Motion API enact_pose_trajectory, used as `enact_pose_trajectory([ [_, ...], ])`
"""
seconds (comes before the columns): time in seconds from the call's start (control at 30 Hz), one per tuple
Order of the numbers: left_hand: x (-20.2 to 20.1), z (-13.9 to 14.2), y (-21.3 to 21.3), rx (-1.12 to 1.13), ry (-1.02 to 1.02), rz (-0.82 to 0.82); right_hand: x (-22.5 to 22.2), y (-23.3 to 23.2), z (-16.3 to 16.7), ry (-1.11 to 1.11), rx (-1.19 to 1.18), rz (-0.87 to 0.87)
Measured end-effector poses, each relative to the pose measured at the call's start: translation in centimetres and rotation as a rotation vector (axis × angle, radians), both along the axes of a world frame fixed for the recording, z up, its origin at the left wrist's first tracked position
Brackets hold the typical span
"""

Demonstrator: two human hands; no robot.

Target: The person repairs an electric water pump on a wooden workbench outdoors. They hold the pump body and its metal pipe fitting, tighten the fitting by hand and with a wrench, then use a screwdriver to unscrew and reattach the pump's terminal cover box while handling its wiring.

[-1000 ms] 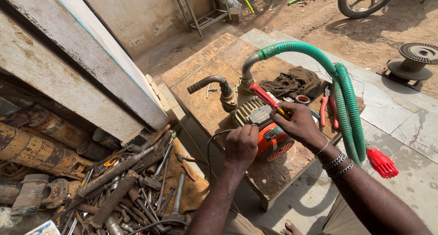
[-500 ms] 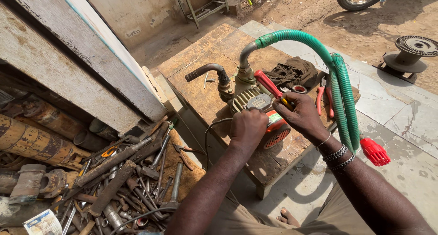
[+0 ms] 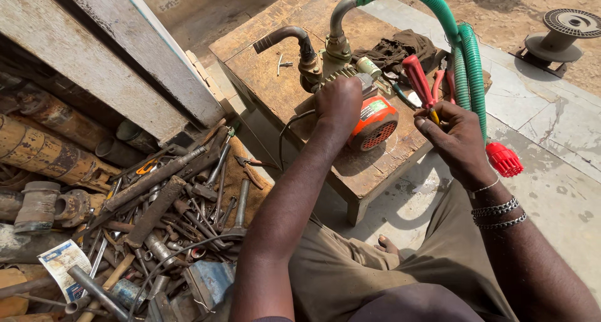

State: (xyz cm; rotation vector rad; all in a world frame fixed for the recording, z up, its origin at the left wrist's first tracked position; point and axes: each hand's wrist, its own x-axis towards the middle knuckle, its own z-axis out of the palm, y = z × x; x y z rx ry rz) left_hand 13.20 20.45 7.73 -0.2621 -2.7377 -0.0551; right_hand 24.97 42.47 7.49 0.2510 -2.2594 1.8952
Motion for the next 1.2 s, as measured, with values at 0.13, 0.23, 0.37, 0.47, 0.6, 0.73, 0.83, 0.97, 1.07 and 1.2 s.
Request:
enact_pose_trajectory([
  [0.13,1.2,-0.3,-0.8,0.148,-0.101,0.079,4.4,3.3,-0.1,-0.084,-0.047,-0.095],
  [0.23,2.1,-1.2,-0.5,0.128,-0.051,0.020,6.7,5.3,0.3,-0.067,-0.088,-0.107],
  [0.37,2.8,-2.8,0.0,-0.098,0.018,-0.060,7.9,6.7,1.0,-0.061,-0.280,-0.058],
  [0.47,2.9,-3.6,-0.6,-0.054,0.005,-0.068,8.2,6.9,1.6,0.004,-0.255,-0.057],
  [0.6,3.3,-4.0,-1.9,0.338,0.020,-0.079,6.5,5.8,2.8,0.120,-0.215,-0.051],
  [0.73,4.5,-4.9,-2.1,0.548,0.240,-0.145,1.1,2.2,4.3,0.399,-0.255,0.152],
  [0.83,5.2,-5.2,-1.5,0.628,0.302,-0.144,-3.7,-2.4,5.1,0.475,-0.152,0.215],
  [0.97,5.5,-5.1,-0.8,0.694,0.323,-0.043,-8.0,-7.7,5.8,0.626,0.005,0.292],
  [1.07,5.2,-5.0,-0.7,0.744,0.313,0.017,-9.9,-9.4,5.6,0.537,0.020,0.274],
  [1.2,4.8,-5.5,-0.5,1.034,0.374,0.009,-11.2,-9.6,4.6,0.486,0.021,0.323],
])
